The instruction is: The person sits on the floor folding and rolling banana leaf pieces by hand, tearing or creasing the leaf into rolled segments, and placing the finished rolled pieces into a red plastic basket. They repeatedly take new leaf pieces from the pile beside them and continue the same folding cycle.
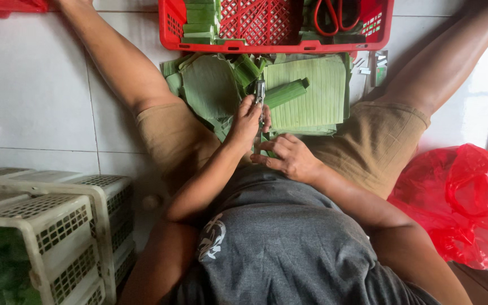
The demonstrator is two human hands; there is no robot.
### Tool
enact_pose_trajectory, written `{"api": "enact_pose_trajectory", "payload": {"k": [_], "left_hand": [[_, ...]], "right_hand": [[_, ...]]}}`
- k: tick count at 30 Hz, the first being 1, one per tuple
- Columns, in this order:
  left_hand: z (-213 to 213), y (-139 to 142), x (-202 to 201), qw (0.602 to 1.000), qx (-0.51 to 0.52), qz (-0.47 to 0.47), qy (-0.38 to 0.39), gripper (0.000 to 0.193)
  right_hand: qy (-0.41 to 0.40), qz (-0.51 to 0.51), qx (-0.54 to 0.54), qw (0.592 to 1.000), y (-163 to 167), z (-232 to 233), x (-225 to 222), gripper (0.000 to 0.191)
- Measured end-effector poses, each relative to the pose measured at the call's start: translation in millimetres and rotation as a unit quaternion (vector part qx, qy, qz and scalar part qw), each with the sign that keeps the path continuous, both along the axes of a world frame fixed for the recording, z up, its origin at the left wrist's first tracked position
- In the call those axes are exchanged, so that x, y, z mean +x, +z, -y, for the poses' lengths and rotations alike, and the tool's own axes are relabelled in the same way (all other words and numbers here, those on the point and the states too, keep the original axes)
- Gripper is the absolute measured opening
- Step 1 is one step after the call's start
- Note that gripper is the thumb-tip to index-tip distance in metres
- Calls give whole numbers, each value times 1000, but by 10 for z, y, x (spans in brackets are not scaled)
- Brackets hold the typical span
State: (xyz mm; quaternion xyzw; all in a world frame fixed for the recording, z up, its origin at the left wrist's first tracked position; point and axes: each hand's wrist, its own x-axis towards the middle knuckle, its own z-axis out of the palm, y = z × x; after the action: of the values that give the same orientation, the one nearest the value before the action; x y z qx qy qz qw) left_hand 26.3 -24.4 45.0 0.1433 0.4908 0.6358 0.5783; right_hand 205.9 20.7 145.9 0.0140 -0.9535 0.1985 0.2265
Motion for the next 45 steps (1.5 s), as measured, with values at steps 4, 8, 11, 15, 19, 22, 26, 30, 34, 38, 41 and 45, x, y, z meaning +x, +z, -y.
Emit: {"api": "enact_pose_trajectory", "payload": {"k": [4,8,11,15,19,22,26,30,34,38,41,45], "left_hand": [[81,61,13,994,16,109,-15,19],[257,235,133,981,99,-63,-155,24],[264,313,281,984,64,-62,-157,23],[280,350,337,979,84,-118,-142,40],[312,369,311,949,128,-259,-124,39],[292,385,137,928,120,-289,-204,31],[288,437,-366,888,-44,-356,-286,14],[318,514,-636,950,-14,-273,-153,16],[318,478,-635,957,-38,-249,-146,17],[335,242,-459,958,-57,-207,-188,18],[317,7,-303,951,-74,-194,-228,20],[297,-218,-140,950,-70,-185,-241,23]], "right_hand": [[-77,-33,-79,993,-128,-89,-15,38],[-270,-77,-336,899,-250,-229,-100,41],[-190,-100,-647,731,-289,-332,-174,59],[-135,-73,-848,507,-347,-323,-173,63],[-144,-59,-854,497,-498,-256,-127,52],[-226,-2,-737,638,-548,-206,-98,48],[-196,60,-469,859,-384,-187,-89,39],[-162,365,-82,913,-109,-147,-78,61],[-166,455,-32,874,-22,-246,-99,53],[-226,279,48,932,-103,-671,-104,48],[-216,220,50,950,-253,-992,-150,50],[-172,225,94,954,-513,-1133,-230,42]]}}
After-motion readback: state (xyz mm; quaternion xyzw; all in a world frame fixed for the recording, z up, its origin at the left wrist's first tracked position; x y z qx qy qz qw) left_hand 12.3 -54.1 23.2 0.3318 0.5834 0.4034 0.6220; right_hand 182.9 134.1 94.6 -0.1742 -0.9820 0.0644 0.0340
